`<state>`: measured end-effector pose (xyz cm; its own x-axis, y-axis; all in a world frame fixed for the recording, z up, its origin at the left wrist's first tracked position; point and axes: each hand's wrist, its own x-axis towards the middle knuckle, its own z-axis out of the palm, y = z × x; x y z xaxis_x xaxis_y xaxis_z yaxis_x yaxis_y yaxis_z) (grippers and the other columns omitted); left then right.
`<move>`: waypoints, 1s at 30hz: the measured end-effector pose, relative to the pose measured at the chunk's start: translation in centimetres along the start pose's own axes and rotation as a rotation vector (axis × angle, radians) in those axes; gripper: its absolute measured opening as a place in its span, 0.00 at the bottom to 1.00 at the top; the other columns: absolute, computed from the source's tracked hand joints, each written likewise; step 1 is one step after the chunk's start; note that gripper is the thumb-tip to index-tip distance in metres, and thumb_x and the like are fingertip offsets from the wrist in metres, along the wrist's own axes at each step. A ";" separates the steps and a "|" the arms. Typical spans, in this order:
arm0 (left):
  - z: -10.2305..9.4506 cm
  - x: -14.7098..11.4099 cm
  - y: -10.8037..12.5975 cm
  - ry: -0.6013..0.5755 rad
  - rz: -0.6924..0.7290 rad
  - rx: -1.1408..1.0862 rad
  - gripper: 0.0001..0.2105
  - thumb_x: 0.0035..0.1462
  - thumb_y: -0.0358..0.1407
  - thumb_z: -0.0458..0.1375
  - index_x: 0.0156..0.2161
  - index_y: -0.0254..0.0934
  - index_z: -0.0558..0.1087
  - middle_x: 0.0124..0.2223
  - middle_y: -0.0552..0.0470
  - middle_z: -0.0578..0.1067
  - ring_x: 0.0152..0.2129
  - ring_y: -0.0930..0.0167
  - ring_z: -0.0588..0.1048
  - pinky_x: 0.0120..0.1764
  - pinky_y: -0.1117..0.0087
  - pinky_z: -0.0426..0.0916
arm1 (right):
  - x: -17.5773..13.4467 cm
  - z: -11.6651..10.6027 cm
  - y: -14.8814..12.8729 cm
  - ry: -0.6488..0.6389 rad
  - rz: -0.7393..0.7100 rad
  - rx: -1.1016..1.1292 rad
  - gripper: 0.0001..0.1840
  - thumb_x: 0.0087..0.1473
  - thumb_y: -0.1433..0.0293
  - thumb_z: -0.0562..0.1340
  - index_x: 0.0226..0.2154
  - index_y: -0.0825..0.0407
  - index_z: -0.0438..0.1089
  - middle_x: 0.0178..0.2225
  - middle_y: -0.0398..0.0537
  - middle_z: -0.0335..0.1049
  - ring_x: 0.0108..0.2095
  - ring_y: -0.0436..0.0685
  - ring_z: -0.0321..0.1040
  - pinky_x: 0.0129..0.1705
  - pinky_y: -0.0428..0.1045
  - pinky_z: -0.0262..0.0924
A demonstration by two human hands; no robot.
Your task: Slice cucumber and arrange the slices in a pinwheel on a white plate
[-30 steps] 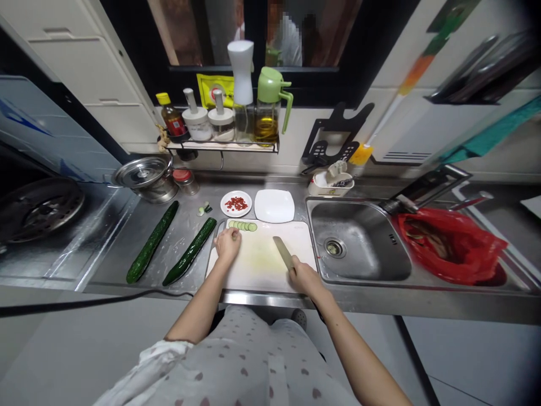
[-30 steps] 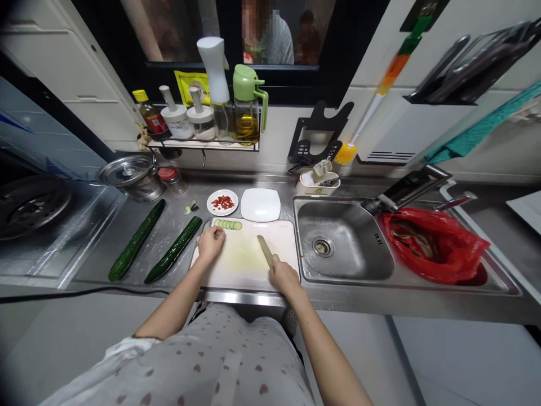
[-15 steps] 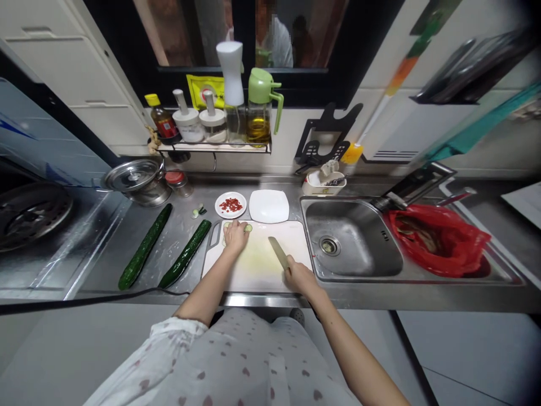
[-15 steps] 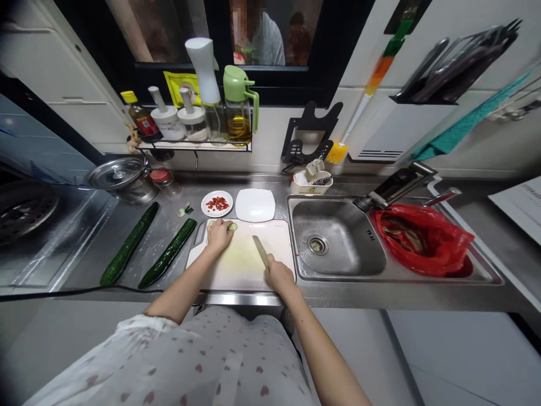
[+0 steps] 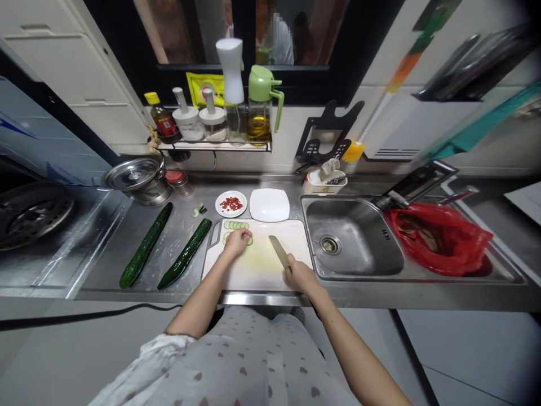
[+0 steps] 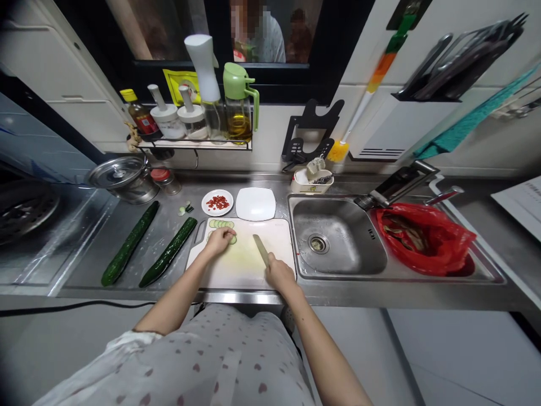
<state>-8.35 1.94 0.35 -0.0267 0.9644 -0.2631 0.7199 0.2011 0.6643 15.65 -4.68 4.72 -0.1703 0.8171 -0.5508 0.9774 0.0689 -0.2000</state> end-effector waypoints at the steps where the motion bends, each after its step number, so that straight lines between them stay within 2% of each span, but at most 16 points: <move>1: -0.1 -0.1 -0.3 -0.056 0.054 -0.019 0.11 0.56 0.30 0.52 0.40 0.39 0.76 0.38 0.52 0.79 0.36 0.70 0.75 0.41 0.71 0.66 | 0.0 0.0 0.0 -0.001 -0.002 0.001 0.19 0.59 0.70 0.49 0.52 0.52 0.57 0.41 0.55 0.72 0.41 0.59 0.70 0.34 0.48 0.51; 3: -0.4 -0.4 -0.6 -0.142 0.168 -0.018 0.12 0.54 0.28 0.53 0.40 0.38 0.76 0.35 0.52 0.79 0.33 0.71 0.75 0.39 0.73 0.66 | 0.0 -0.1 0.0 0.001 -0.007 0.001 0.19 0.60 0.70 0.48 0.53 0.52 0.57 0.41 0.56 0.72 0.41 0.59 0.70 0.34 0.48 0.51; 6: -0.8 -0.5 -0.7 -0.211 0.281 0.069 0.13 0.51 0.27 0.54 0.41 0.38 0.76 0.32 0.53 0.78 0.30 0.72 0.74 0.37 0.74 0.66 | -0.1 -0.1 -0.1 -0.003 -0.001 -0.007 0.19 0.60 0.70 0.47 0.53 0.53 0.57 0.41 0.57 0.72 0.41 0.60 0.70 0.34 0.49 0.51; 9: -1.0 -0.5 -0.2 -0.269 0.352 0.180 0.12 0.50 0.27 0.55 0.37 0.39 0.77 0.34 0.52 0.78 0.33 0.70 0.74 0.39 0.73 0.66 | -0.1 -0.1 -0.2 0.001 -0.001 -0.020 0.19 0.59 0.71 0.48 0.53 0.53 0.57 0.41 0.57 0.72 0.41 0.60 0.70 0.34 0.49 0.51; 11: -0.9 -0.5 0.1 -0.275 0.400 0.231 0.12 0.50 0.26 0.55 0.37 0.39 0.78 0.37 0.50 0.78 0.37 0.68 0.74 0.43 0.71 0.66 | 0.0 0.0 -0.1 0.009 -0.005 -0.022 0.19 0.59 0.71 0.48 0.53 0.53 0.57 0.41 0.56 0.72 0.41 0.60 0.70 0.34 0.49 0.51; 14: -0.5 -0.7 0.2 -0.208 0.467 0.257 0.13 0.53 0.27 0.53 0.41 0.39 0.77 0.42 0.48 0.77 0.43 0.67 0.73 0.48 0.68 0.65 | 0.1 0.2 0.0 0.014 -0.005 -0.018 0.19 0.59 0.70 0.48 0.52 0.53 0.57 0.41 0.57 0.72 0.42 0.61 0.70 0.34 0.49 0.51; 16: -0.2 -1.2 0.0 -0.128 0.456 0.261 0.14 0.56 0.28 0.53 0.44 0.39 0.76 0.44 0.47 0.76 0.45 0.66 0.72 0.51 0.66 0.64 | 0.1 0.3 0.0 0.012 0.000 -0.016 0.19 0.59 0.71 0.48 0.52 0.53 0.57 0.42 0.57 0.72 0.42 0.61 0.70 0.35 0.49 0.52; 18: 0.1 -1.9 -0.4 -0.042 0.381 0.275 0.13 0.57 0.32 0.55 0.47 0.39 0.75 0.45 0.46 0.75 0.47 0.64 0.71 0.51 0.64 0.63 | 0.1 0.3 0.0 0.013 0.005 -0.016 0.19 0.59 0.72 0.48 0.53 0.53 0.56 0.42 0.57 0.71 0.42 0.60 0.70 0.36 0.49 0.52; 21: 0.6 -3.0 -1.1 0.037 0.245 0.302 0.16 0.53 0.40 0.61 0.47 0.39 0.74 0.45 0.45 0.74 0.47 0.61 0.70 0.50 0.62 0.63 | 0.0 0.3 0.0 0.012 0.006 -0.021 0.19 0.59 0.71 0.48 0.53 0.52 0.56 0.42 0.56 0.72 0.42 0.59 0.70 0.36 0.48 0.52; 24: 1.0 -3.8 -1.6 0.061 0.183 0.302 0.17 0.53 0.42 0.62 0.47 0.39 0.75 0.44 0.45 0.72 0.46 0.61 0.70 0.49 0.63 0.63 | -0.1 0.0 -0.2 0.006 0.006 -0.035 0.18 0.60 0.71 0.48 0.53 0.53 0.56 0.42 0.57 0.72 0.41 0.60 0.71 0.35 0.49 0.52; 30: 1.1 -4.2 -1.9 0.055 0.187 0.262 0.19 0.53 0.37 0.60 0.51 0.42 0.73 0.45 0.47 0.72 0.47 0.63 0.69 0.50 0.64 0.62 | -0.7 -0.3 -0.8 0.035 -0.016 -0.117 0.18 0.59 0.72 0.49 0.52 0.53 0.57 0.40 0.57 0.73 0.40 0.61 0.72 0.35 0.49 0.53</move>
<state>-8.87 -2.68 -0.58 0.0908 0.9898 -0.1100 0.8698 -0.0250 0.4928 15.02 -5.14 5.56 -0.1835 0.8348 -0.5192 0.9829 0.1465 -0.1118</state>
